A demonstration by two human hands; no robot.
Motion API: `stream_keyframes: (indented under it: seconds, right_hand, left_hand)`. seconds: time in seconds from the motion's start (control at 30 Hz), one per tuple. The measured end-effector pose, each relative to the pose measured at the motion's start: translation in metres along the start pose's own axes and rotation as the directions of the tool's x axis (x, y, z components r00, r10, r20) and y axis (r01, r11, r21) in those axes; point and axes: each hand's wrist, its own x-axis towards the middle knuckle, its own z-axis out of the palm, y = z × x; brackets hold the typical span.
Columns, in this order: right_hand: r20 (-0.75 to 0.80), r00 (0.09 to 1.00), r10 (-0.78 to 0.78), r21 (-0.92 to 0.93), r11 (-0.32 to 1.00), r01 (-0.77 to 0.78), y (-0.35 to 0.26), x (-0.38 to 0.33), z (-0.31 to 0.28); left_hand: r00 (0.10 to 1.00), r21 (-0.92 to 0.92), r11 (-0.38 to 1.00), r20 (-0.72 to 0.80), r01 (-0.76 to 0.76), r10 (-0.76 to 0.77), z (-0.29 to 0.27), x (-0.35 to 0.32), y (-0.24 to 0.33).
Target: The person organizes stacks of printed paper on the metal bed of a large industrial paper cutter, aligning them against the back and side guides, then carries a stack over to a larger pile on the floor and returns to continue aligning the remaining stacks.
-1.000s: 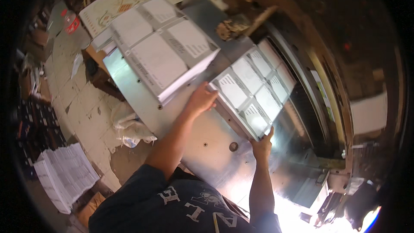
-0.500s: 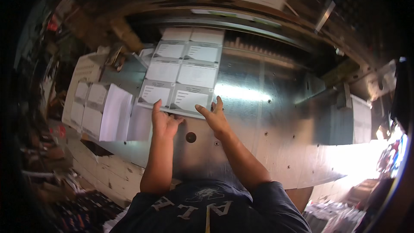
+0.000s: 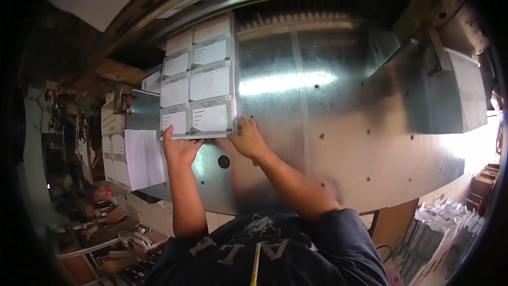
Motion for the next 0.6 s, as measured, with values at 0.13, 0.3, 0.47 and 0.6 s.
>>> stream_keyframes:
  seconds: [0.13,0.3,0.47,0.6]
  right_hand:
    - [0.070,0.995,0.067,0.002,0.998,-0.067,-0.029,0.008,-0.019]
    - [0.079,0.996,0.029,-0.022,0.999,-0.027,-0.014,0.016,-0.015]
    - [0.121,0.990,0.073,0.053,0.995,-0.080,-0.029,0.010,-0.023]
    - [0.146,0.989,0.015,-0.040,0.999,-0.009,-0.035,0.008,-0.026]
  left_hand:
    - [1.000,0.024,1.000,0.002,0.020,-0.020,-0.009,0.001,0.002]
    - [0.999,0.039,0.998,0.017,0.045,-0.046,-0.006,0.001,0.000]
    - [0.999,0.034,0.999,0.018,0.038,-0.039,-0.006,0.000,0.001]
    - [0.999,0.031,0.999,0.027,0.031,-0.032,-0.005,-0.001,0.000]
